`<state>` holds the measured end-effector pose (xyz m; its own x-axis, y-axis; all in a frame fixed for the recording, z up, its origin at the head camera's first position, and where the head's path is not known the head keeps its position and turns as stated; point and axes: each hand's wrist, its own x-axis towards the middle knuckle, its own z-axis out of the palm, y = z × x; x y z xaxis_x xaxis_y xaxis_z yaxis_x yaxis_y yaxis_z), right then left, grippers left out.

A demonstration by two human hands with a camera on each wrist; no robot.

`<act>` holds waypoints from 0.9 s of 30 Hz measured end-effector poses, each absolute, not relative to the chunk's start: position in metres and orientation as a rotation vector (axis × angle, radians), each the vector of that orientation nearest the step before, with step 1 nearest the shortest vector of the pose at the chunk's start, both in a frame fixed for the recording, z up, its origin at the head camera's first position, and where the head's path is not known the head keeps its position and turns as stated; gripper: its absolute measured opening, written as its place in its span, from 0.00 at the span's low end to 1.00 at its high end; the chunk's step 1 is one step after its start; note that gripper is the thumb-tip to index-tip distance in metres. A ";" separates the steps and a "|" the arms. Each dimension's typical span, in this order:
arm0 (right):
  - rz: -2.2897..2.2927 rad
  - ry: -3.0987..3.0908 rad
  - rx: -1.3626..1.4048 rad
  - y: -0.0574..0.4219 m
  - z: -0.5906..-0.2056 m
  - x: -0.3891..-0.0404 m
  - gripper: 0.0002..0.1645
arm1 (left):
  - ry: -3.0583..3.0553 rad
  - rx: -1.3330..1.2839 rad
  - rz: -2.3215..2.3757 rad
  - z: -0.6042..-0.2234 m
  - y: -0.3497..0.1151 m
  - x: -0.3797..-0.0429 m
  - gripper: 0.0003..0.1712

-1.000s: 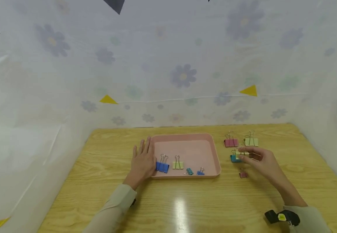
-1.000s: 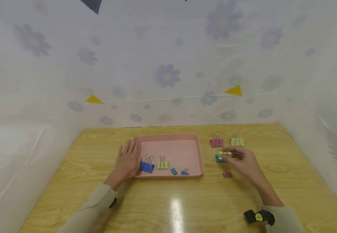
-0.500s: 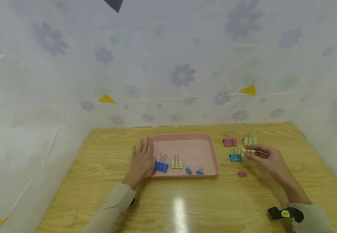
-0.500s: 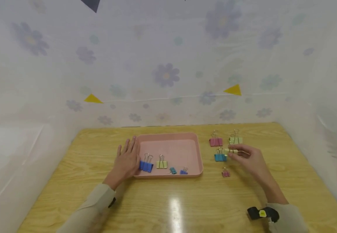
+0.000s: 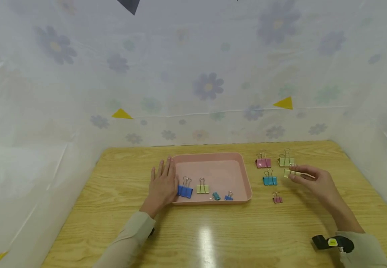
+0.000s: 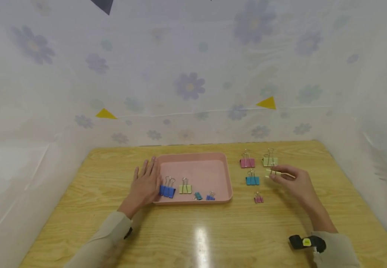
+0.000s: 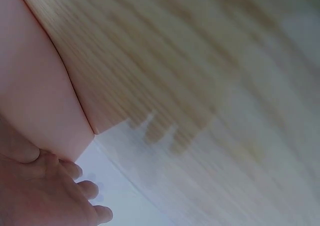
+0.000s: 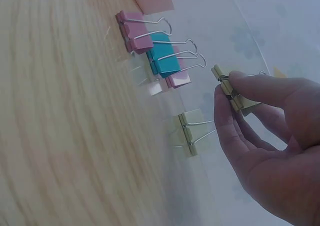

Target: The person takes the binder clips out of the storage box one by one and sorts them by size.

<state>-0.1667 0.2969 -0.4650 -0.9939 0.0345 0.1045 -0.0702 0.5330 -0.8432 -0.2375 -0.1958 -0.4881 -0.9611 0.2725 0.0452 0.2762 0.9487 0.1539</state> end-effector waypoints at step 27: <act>1.371 -2.713 -0.076 0.312 -0.482 -0.170 0.30 | -3.075 -0.423 -0.274 -0.485 -0.195 -0.236 0.36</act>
